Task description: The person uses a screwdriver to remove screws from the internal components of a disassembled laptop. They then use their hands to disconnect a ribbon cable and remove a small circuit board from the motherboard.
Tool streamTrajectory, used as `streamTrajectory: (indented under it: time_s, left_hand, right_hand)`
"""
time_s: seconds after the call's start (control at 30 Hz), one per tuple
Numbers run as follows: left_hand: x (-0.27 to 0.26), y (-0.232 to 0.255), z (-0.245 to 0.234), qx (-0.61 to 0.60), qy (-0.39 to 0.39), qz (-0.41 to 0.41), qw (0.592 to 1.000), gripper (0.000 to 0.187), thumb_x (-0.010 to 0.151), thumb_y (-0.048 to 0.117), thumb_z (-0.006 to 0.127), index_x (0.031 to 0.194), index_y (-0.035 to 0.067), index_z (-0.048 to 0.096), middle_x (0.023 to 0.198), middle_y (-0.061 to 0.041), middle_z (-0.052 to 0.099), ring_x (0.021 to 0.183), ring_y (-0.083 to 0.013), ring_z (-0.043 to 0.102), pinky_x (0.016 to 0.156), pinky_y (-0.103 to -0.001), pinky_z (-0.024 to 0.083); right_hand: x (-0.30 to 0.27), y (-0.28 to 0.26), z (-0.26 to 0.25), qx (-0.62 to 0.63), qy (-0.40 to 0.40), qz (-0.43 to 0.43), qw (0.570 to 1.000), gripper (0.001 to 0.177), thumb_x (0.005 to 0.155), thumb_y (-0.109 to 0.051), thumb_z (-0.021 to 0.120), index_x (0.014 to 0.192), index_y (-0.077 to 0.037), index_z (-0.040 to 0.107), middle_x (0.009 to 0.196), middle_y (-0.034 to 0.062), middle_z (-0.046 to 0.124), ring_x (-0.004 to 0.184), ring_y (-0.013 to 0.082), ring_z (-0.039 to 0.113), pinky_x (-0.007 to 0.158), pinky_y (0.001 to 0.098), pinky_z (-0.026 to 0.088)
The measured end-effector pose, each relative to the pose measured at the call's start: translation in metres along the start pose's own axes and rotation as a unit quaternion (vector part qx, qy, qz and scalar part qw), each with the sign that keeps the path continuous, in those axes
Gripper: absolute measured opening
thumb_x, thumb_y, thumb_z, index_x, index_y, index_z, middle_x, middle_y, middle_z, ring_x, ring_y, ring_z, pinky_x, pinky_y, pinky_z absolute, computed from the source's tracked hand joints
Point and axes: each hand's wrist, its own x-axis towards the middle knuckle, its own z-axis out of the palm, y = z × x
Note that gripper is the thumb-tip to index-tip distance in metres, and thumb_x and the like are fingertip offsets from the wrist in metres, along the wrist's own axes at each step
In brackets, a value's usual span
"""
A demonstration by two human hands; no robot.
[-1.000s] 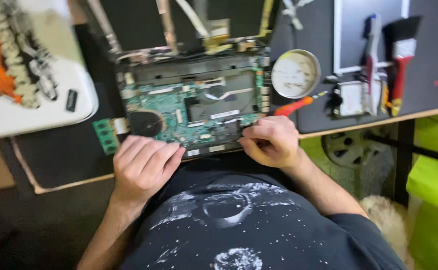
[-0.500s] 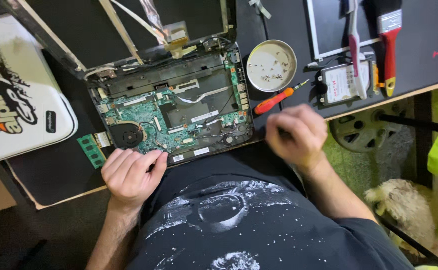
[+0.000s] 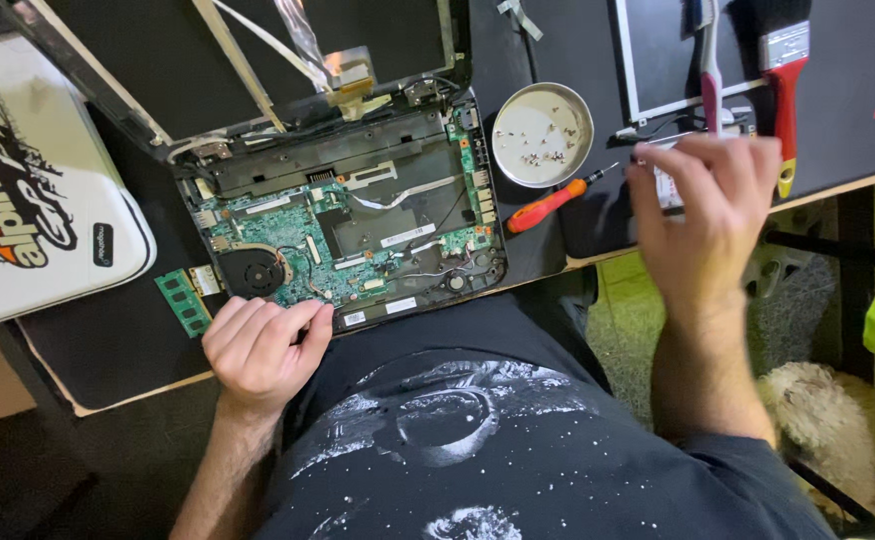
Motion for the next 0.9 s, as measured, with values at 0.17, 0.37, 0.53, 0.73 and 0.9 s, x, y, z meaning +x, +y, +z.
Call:
streamTrajectory:
  time_s: [0.17, 0.37, 0.53, 0.73, 0.9]
  left_hand:
    - [0.011, 0.007, -0.006, 0.003, -0.002, -0.003, 1.000, 0.023, 0.119, 0.015, 0.083, 0.100, 0.003, 0.081, 0.075, -0.007, 0.065, 0.061, -0.0279, 0.050, 0.062, -0.046, 0.033]
    - [0.006, 0.003, -0.003, -0.002, 0.007, -0.005, 1.000, 0.022, 0.119, 0.014, 0.083, 0.100, 0.005, 0.078, 0.074, -0.006, 0.063, 0.061, -0.0284, 0.047, 0.062, -0.045, 0.032]
    - [0.004, 0.002, -0.002, 0.000, 0.017, -0.008, 1.000, 0.021, 0.118, 0.013, 0.086, 0.100, 0.005, 0.079, 0.073, -0.005, 0.061, 0.061, -0.0256, 0.047, 0.061, -0.042, 0.032]
    - [0.004, 0.002, -0.001, -0.001, 0.027, -0.010, 1.000, 0.024, 0.120, 0.016, 0.084, 0.098, 0.006, 0.078, 0.072, -0.005, 0.059, 0.060, -0.0261, 0.047, 0.060, -0.042, 0.033]
    - [0.003, 0.001, -0.001, -0.002, 0.023, -0.009, 1.000, 0.020, 0.119, 0.013, 0.086, 0.102, 0.006, 0.079, 0.074, -0.004, 0.060, 0.061, -0.0261, 0.048, 0.061, -0.043, 0.033]
  right_hand:
    - [0.021, -0.004, -0.009, -0.076, -0.108, 0.026, 0.991, 0.024, 0.122, -0.012, 0.116, 0.140, -0.007, 0.101, 0.142, 0.0158, 0.081, 0.131, 0.0378, 0.061, 0.117, 0.0532, 0.050]
    - [0.027, -0.003, -0.009, -0.051, -0.115, 0.022, 0.992, 0.020, 0.125, 0.003, 0.111, 0.142, -0.001, 0.101, 0.143, 0.0190, 0.079, 0.131, 0.0432, 0.064, 0.119, 0.0544, 0.054]
    - [0.033, -0.009, -0.009, -0.022, -0.118, 0.006, 0.993, 0.014, 0.132, 0.008, 0.107, 0.142, 0.003, 0.098, 0.146, 0.0225, 0.076, 0.132, 0.0468, 0.062, 0.126, 0.0602, 0.050]
    - [0.040, -0.012, 0.002, 0.065, -0.035, -0.064, 0.995, 0.011, 0.136, 0.025, 0.078, 0.138, 0.014, 0.076, 0.139, 0.0312, 0.090, 0.130, 0.0510, 0.070, 0.124, 0.0590, 0.047]
    - [0.042, -0.007, 0.015, 0.204, 0.064, -0.091, 0.973, 0.009, 0.144, 0.006, 0.059, 0.137, 0.013, 0.060, 0.118, 0.0397, 0.085, 0.111, 0.0535, 0.073, 0.107, 0.0607, 0.057]
